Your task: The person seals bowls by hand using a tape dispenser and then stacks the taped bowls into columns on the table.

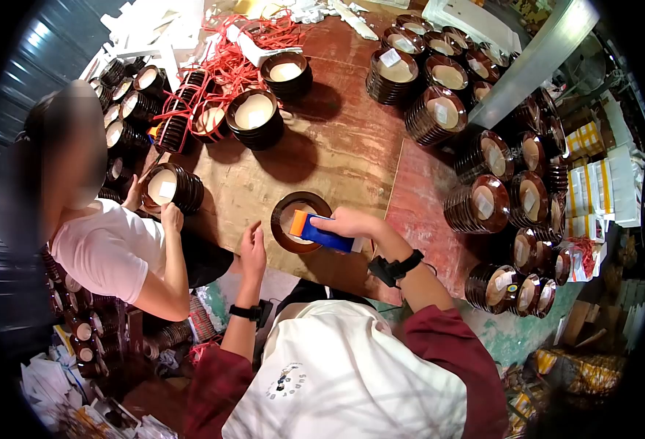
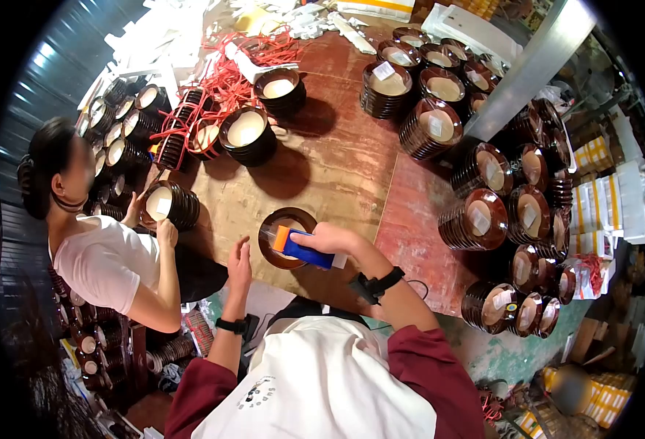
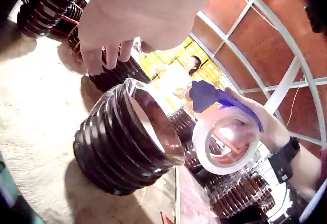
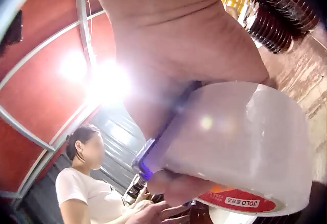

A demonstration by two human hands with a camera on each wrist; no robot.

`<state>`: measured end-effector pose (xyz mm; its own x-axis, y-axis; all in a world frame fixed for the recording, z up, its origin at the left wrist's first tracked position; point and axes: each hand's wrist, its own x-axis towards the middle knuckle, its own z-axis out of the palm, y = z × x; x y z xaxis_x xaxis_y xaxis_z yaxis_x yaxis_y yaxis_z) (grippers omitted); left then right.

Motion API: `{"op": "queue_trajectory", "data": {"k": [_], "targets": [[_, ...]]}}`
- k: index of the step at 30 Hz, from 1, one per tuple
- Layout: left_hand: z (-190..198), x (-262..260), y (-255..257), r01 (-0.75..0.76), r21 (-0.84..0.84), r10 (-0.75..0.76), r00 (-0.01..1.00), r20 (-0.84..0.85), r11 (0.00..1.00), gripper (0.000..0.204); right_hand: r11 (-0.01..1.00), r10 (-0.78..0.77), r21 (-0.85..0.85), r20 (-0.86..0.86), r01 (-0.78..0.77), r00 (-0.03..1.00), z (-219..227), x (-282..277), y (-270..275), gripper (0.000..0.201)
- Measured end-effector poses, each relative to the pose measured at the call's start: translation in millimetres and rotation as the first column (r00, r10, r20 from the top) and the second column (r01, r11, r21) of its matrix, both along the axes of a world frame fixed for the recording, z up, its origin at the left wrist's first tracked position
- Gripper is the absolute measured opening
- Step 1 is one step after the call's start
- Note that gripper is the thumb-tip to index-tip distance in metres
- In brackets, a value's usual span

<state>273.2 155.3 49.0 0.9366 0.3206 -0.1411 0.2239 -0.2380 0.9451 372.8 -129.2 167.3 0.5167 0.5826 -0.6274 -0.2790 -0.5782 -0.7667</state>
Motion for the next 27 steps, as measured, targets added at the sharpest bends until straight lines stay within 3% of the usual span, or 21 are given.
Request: {"op": "queue_trajectory", "data": {"k": [3,6,9,10,13,14,17,18,21,22,27], "targets": [[-23.6,40.2,-0.4,0.021,-0.045,-0.016,0.992,0.127,0.999,0.041,0.999,0.013,-0.037,-0.112,-0.018,0.994,-11.8,12.2,-1.1,0.079],[-32.6,76.4,-11.8,0.071,-0.135,-0.043,0.980,0.196,0.988,0.044,0.997,0.034,-0.059,-0.088,-0.040,0.996,-12.1,19.1,-0.5,0.079],[-22.1,87.9,-22.9,0.268,-0.026,-0.260,0.951,0.165,0.963,0.044,0.996,0.054,-0.077,-0.018,-0.055,0.998,-6.8,19.4,-0.5,0.079],[-9.9,84.6,-30.0,0.288,0.044,-0.292,0.949,0.120,0.957,0.042,0.995,0.065,-0.080,0.014,-0.064,0.998,-4.1,20.6,-1.1,0.079],[-1.6,82.5,-25.0,0.319,0.260,-0.374,0.905,0.203,0.912,0.038,0.990,0.097,-0.107,0.062,-0.090,0.993,-9.2,20.0,-6.9,0.075],[-3.1,82.1,-17.7,0.369,0.293,-0.440,0.869,0.228,0.882,0.046,0.982,0.148,-0.136,0.145,-0.129,0.978,-17.1,19.3,-11.1,0.071],[17.2,76.6,-1.5,0.497,0.423,-0.631,0.723,0.282,0.758,0.068,0.982,0.158,-0.126,0.147,-0.140,0.976,-14.8,21.0,-13.2,0.067],[19.8,74.3,5.8,0.596,0.456,-0.714,0.686,0.139,0.661,0.101,0.982,0.138,-0.145,0.091,-0.124,0.986,-16.5,22.0,-12.9,0.065],[29.9,67.0,5.1,0.601,0.570,-0.745,0.666,0.031,0.561,0.125,0.984,0.126,-0.131,0.060,-0.117,0.990,-20.7,23.7,-11.8,0.062],[43.4,68.6,1.6,0.655,0.576,-0.761,0.643,-0.086,0.489,0.140,0.986,0.130,-0.117,0.063,-0.122,0.990,-21.4,23.5,-11.1,0.062],[51.8,72.2,-7.1,0.727,0.532,-0.739,0.625,-0.252,0.434,0.144,0.986,0.130,-0.111,0.074,-0.122,0.989,-25.0,25.7,-12.9,0.068]]}}
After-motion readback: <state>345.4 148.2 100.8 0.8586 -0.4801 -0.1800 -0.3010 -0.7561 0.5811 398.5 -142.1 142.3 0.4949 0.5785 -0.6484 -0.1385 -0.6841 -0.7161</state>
